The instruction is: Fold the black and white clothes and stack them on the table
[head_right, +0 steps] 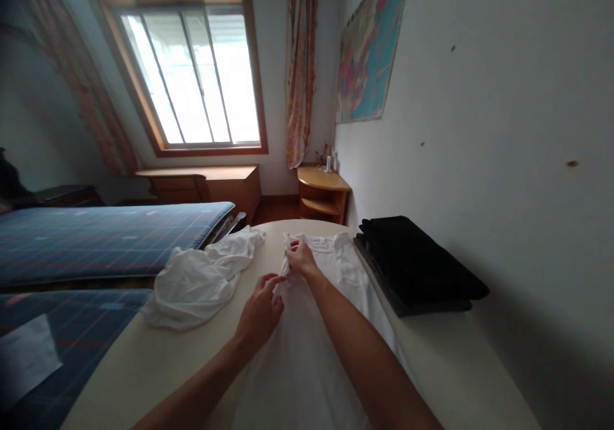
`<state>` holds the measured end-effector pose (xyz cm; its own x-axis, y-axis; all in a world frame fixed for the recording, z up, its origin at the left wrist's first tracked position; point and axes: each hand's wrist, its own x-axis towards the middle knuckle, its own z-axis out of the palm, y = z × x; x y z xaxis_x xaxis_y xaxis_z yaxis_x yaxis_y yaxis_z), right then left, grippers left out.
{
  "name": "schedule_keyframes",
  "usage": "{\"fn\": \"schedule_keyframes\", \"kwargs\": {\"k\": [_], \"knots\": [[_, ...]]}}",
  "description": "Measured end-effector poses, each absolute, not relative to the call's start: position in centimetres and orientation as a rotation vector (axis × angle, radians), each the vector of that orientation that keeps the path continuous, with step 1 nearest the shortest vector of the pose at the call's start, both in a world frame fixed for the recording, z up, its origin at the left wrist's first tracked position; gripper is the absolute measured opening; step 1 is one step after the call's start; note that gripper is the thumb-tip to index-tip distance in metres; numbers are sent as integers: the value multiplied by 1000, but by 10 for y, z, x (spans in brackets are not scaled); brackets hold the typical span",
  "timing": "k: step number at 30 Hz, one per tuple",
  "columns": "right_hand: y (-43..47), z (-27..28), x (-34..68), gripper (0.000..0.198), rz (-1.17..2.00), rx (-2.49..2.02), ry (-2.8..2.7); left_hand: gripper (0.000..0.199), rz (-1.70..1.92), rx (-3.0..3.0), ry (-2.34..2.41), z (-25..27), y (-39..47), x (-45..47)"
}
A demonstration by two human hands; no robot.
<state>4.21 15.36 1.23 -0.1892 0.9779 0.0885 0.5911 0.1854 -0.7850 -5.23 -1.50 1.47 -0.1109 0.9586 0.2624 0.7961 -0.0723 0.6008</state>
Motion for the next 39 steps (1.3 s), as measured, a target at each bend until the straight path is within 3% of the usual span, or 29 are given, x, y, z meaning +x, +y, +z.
{"fn": "schedule_keyframes", "kwargs": {"k": [5,12,17,22,28,39], "knots": [[155,12,72,51,803,-1413,-1816,55,978,1948,1771,15,-26,-35],[156,2,102,58,699,-1373,-1958,67,914,2006,1479,1,-41,-15],[156,0,102,63,543,-1403,-2077,52,958,2024,1406,6,-43,-12],[144,7,108,49,343,-1435,-2194,44,871,2237,1338,9,-45,-15],[109,14,136,43,268,-1307,-2502,70,455,2312,1468,5,-52,-19],[91,7,144,68,351,-1362,-2697,75,320,2382,1442,5,-31,-47]]}}
